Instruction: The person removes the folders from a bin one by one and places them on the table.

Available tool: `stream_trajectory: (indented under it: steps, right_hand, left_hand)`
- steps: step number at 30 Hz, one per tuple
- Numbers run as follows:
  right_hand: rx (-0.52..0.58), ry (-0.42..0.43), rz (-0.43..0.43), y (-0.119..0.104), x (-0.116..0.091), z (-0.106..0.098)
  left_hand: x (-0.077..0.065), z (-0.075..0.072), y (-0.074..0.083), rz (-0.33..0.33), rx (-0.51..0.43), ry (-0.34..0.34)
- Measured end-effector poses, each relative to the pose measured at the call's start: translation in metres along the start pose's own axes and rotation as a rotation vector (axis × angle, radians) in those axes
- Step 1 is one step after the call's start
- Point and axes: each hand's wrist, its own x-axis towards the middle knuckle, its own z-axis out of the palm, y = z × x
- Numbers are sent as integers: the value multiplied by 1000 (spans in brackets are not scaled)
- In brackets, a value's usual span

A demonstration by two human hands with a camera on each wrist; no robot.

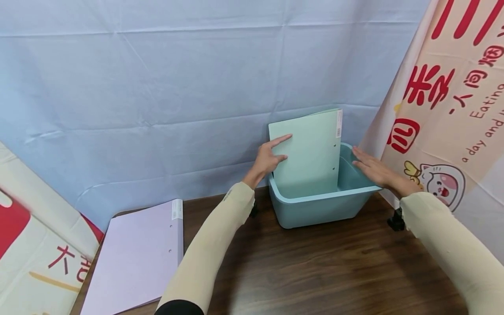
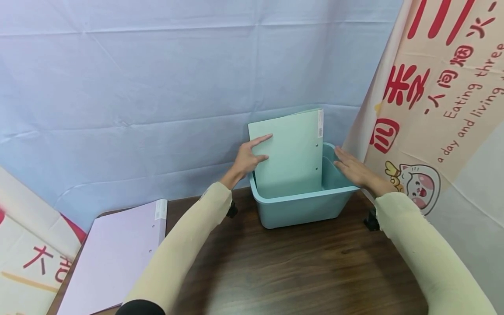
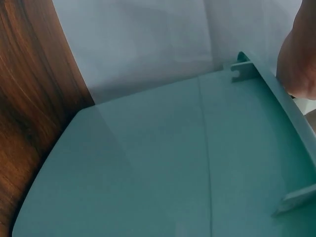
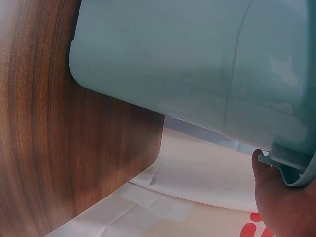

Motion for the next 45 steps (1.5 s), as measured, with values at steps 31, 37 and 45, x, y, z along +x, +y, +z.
stream_trajectory:
  steps: [31,37,45]
  right_hand:
    - [-14,-13,29,-2,3,-1]
    - [-21,-12,26,-1,4,-1]
    - [-17,-8,20,-3,2,-2]
  left_hand:
    - [-17,-5,19,125,-116,67]
    - [-23,-7,18,132,-194,121]
    - [-30,-10,16,132,-326,221]
